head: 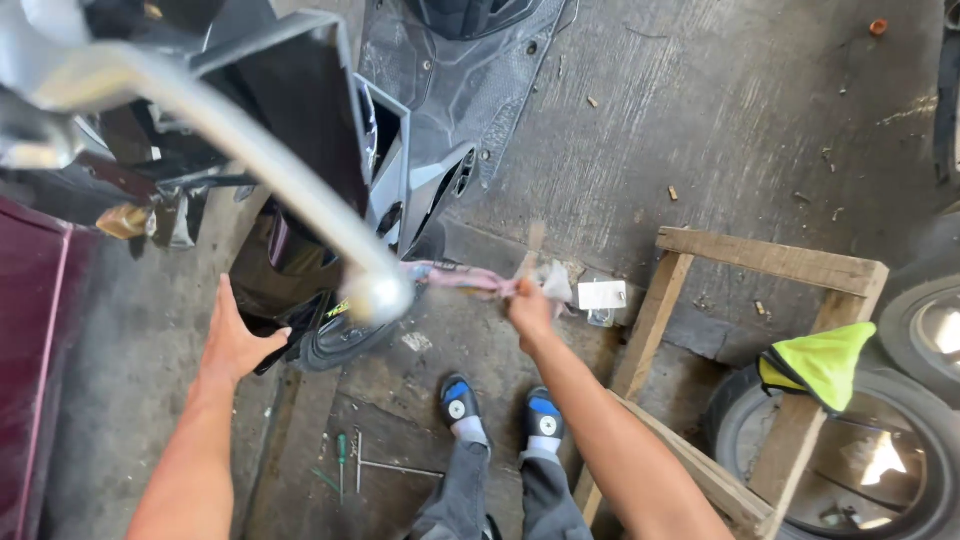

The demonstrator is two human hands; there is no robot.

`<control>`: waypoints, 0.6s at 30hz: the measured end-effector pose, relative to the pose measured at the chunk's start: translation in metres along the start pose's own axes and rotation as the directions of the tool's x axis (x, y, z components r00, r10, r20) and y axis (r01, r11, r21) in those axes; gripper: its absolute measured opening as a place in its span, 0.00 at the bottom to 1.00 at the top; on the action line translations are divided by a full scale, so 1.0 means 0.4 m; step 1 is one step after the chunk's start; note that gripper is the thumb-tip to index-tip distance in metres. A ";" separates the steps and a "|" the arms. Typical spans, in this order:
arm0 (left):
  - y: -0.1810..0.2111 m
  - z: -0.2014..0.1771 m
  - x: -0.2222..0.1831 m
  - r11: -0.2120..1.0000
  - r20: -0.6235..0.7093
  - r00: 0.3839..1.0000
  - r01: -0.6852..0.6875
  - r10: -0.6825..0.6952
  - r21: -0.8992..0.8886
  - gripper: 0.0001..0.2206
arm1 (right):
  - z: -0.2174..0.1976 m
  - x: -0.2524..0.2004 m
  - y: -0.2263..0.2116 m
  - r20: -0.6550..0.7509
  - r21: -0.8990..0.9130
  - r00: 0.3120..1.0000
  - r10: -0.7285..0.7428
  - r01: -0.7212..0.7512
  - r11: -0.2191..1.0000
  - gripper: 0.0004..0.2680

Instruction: Cleaning the front forks and internal components of a motorcycle using a cloth and a brush

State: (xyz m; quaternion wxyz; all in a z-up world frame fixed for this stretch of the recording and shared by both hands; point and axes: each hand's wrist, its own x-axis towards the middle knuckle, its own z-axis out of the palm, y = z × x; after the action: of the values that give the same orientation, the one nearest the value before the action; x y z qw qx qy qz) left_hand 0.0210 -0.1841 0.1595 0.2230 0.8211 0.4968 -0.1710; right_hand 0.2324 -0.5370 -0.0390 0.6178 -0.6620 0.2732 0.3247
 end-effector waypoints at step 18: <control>0.247 0.743 0.293 -0.153 0.360 0.817 0.326 -0.451 -0.933 0.13 | 0.027 -0.301 0.169 0.189 0.232 0.825 0.533 -0.565 0.792 0.11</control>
State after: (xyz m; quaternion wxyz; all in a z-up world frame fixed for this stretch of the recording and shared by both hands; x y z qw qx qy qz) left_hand 0.1439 -0.2970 -0.1302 0.6444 0.2367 0.6975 0.2054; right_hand 0.1027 -0.5368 0.0096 0.5978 -0.4408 0.4609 0.4857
